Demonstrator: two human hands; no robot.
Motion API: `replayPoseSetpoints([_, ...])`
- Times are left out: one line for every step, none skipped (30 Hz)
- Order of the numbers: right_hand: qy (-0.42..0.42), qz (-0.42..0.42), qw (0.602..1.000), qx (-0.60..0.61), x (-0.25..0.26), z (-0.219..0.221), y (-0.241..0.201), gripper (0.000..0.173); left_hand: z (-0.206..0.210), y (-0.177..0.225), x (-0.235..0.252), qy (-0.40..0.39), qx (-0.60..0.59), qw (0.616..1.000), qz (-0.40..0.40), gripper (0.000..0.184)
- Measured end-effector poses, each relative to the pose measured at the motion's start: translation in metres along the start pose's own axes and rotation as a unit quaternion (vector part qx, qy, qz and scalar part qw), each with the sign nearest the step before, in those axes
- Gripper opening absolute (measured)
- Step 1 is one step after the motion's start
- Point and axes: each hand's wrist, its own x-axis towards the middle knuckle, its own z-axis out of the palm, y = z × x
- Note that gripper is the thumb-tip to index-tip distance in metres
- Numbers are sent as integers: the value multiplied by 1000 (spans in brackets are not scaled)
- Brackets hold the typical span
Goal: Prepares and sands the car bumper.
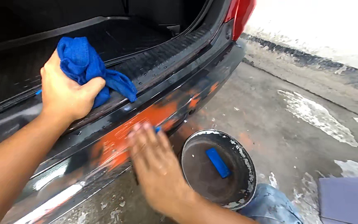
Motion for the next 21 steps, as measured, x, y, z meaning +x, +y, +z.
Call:
replayPoseSetpoints([-8, -36, 999, 2, -1, 0, -1, 48, 0, 0, 0, 0, 1, 1000, 0, 52])
replayPoseSetpoints([-9, -56, 998, -4, 1, -2, 9, 48, 0, 0, 0, 0, 2, 1000, -1, 52])
replayPoseSetpoints([-2, -59, 998, -15, 4, -5, 30, 52, 1, 0, 0, 3, 3, 1000, 1, 51])
replayPoseSetpoints([5, -51, 998, -29, 8, -9, 60, 66, 1, 0, 0, 3, 6, 1000, 2, 52])
replayPoseSetpoints([11, -28, 998, -52, 12, -15, 94, 81, 1, -1, 0, 3, 9, 1000, 2, 53])
replayPoseSetpoints([17, 4, 996, -85, 16, -20, 127, 89, 1, -1, 0, 5, 9, 1000, 3, 54])
replayPoseSetpoints([12, 44, 991, -125, 18, -24, 153, 96, 1, -2, 1, 7, 9, 1000, 4, 54])
replayPoseSetpoints([3, 79, 985, -152, 19, -27, 166, 102, 1, -2, 0, 9, 10, 1000, 3, 54])
replayPoseSetpoints([-4, 97, 983, -155, 19, -29, 164, 103, 1, -2, -1, 9, 14, 1000, 0, 54])
replayPoseSetpoints([-4, 88, 985, -147, 17, -31, 155, 98, 1, 0, -2, 11, 16, 1000, -4, 54])
replayPoseSetpoints([-2, 61, 988, -144, 14, -31, 147, 91, 2, 1, 0, 15, 19, 1000, -6, 54])
replayPoseSetpoints([-2, 32, 988, -154, 11, -30, 143, 85, 2, 1, 1, 15, 19, 1000, -7, 54])
replayPoseSetpoints([-3, 17, 985, -171, 10, -29, 148, 81, 2, -1, 1, 15, 16, 1000, -5, 54])
replayPoseSetpoints([-1, 22, 983, -183, 12, -28, 156, 80, 2, -2, 1, 15, 15, 1000, -3, 54])
replayPoseSetpoints([-6, 50, 980, -193, 15, -29, 162, 85, 2, -2, 1, 13, 16, 1000, -2, 54])
replayPoseSetpoints([-13, 88, 978, -189, 19, -29, 162, 95, 2, -2, 1, 14, 16, 1000, -3, 53])
replayPoseSetpoints([-20, 110, 977, -179, 21, -29, 154, 100, 2, -2, 0, 16, 17, 1000, -4, 53])
replayPoseSetpoints([-20, 111, 979, -167, 19, -29, 142, 103, 1, -1, -2, 14, 18, 1000, -4, 52])
replayPoseSetpoints([-20, 95, 982, -159, 15, -29, 130, 100, 1, -2, 0, 14, 18, 1000, -1, 52])
replayPoseSetpoints([-17, 72, 985, -156, 10, -28, 125, 99, 2, -3, 1, 15, 19, 1000, 4, 52])
replayPoseSetpoints([-13, 51, 985, -167, 8, -27, 129, 94, 1, -3, 2, 17, 23, 1000, 5, 52])
